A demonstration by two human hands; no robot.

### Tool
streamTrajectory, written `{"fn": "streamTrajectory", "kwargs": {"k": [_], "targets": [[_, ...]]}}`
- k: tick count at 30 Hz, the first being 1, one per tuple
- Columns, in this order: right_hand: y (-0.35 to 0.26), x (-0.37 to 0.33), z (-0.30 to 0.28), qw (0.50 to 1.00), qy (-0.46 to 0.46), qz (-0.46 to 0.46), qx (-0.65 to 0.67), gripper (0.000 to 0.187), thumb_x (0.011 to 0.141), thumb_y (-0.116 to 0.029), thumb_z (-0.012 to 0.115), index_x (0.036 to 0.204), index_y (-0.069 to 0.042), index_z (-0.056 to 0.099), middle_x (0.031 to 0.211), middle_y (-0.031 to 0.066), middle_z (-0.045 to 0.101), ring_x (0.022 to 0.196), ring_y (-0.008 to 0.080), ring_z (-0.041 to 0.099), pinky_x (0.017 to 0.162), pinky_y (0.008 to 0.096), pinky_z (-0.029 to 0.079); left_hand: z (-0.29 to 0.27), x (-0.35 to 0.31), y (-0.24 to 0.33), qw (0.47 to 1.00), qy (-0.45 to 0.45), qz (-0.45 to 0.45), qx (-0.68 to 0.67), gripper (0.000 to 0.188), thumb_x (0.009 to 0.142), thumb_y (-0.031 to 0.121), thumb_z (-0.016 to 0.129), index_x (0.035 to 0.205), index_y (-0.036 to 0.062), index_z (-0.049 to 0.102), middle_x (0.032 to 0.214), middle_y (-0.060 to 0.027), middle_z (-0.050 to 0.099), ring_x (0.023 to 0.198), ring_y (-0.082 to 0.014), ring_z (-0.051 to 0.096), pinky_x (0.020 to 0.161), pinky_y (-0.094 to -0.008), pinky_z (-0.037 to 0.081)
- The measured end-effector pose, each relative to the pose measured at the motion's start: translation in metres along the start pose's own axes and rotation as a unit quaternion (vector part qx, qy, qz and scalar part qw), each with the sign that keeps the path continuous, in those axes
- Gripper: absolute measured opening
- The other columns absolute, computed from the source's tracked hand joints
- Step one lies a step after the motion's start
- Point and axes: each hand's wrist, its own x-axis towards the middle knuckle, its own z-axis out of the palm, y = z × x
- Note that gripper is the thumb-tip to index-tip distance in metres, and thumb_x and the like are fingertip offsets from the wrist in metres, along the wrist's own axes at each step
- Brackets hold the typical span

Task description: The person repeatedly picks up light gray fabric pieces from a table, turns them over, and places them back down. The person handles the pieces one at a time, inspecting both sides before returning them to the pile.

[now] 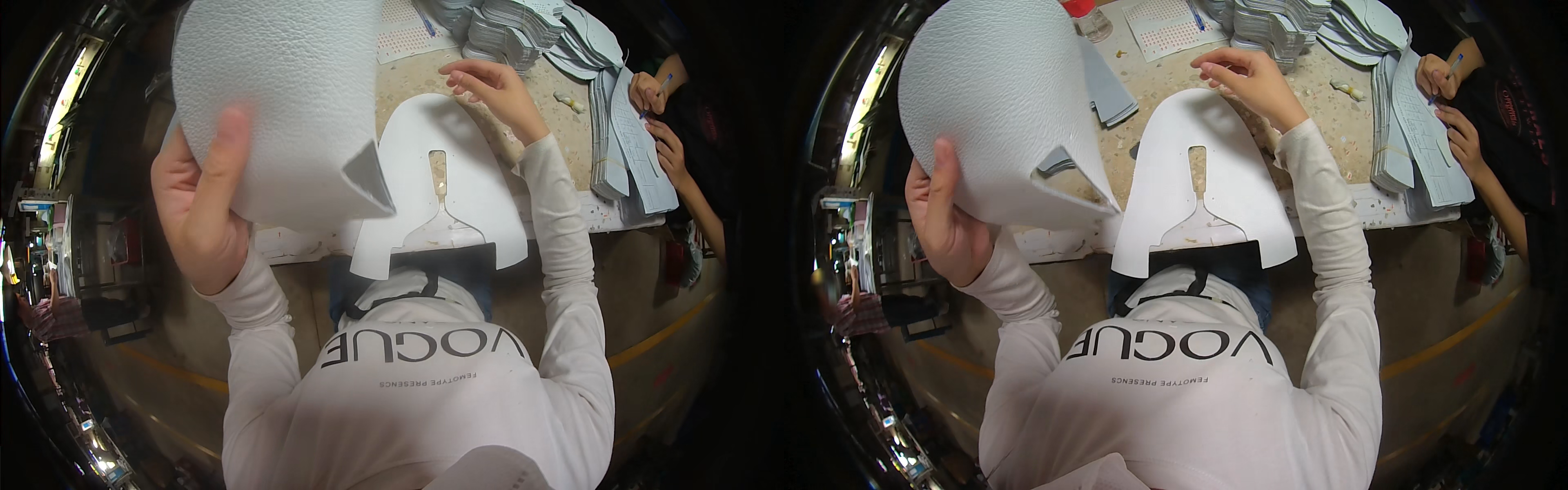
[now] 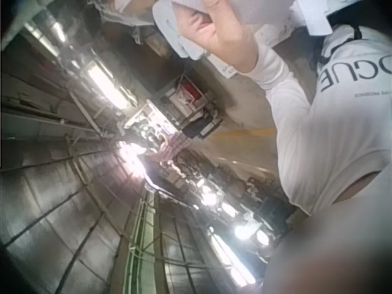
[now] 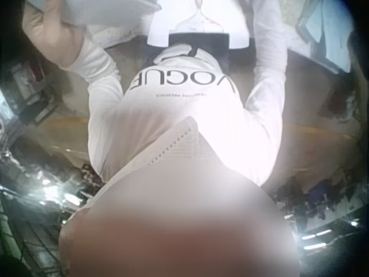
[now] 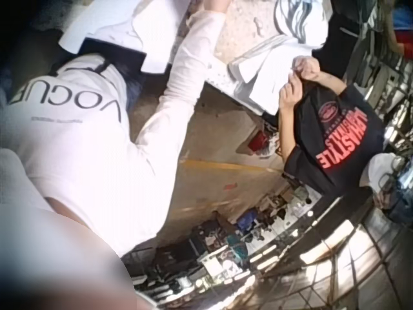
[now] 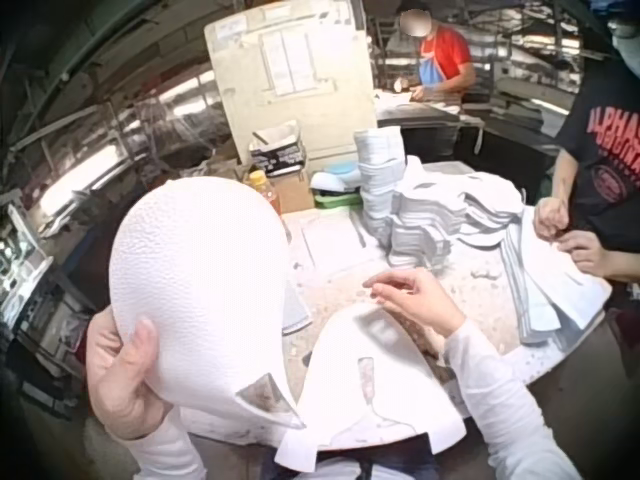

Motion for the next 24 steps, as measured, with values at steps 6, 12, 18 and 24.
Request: {"fn": "streamTrajectory", "kwargs": {"k": [6,12,18,24], "targets": [[-0.011,0.007,0.02,0.988,-0.073,0.056,0.125,0.033,0.094,-0.038,0.054,0.109,-0.011,0.067,0.095,0.0016,0.067,0.087,0.0106,0.061,0.071,0.0226,0.048,0.001,0.0,-0.038,0.961,-0.062,-0.153,-0.22,0.029,0.093,0.013,0.055,0.114,-0.0062,0.057,0.104,-0.0145,0.066,0.091,-0.0158,0.064,0.082,-0.0273,0.05],[0.006,-0.006,0.037,0.975,-0.108,0.106,0.165,0.042,0.093,-0.039,0.056,0.114,-0.003,0.063,0.103,0.0037,0.066,0.09,0.0112,0.06,0.079,0.0244,0.048,-0.009,0.022,-0.133,0.91,-0.16,-0.372,0.085,0.036,0.092,0.025,0.059,0.113,-0.0035,0.06,0.095,-0.007,0.067,0.083,-0.0098,0.062,0.074,-0.0221,0.049],[0.009,-0.008,0.061,0.986,-0.025,0.049,0.158,0.034,0.092,-0.032,0.06,0.108,-0.003,0.067,0.093,0.0024,0.067,0.083,0.0083,0.059,0.075,0.0223,0.046,0.006,0.038,-0.176,0.909,-0.165,-0.384,-0.002,0.039,0.095,0.033,0.055,0.109,-0.0029,0.063,0.094,-0.0067,0.066,0.082,-0.0092,0.061,0.073,-0.0215,0.047],[0.001,-0.019,0.066,0.938,-0.037,0.123,0.321,0.036,0.095,-0.034,0.055,0.101,0.0,0.067,0.088,0.0037,0.067,0.074,0.0065,0.06,0.066,0.0205,0.048,0.017,0.018,-0.176,0.94,-0.061,-0.324,-0.085,0.045,0.098,0.037,0.047,0.107,-0.0035,0.063,0.1,-0.0074,0.065,0.088,-0.0103,0.059,0.079,-0.0225,0.044]]}}
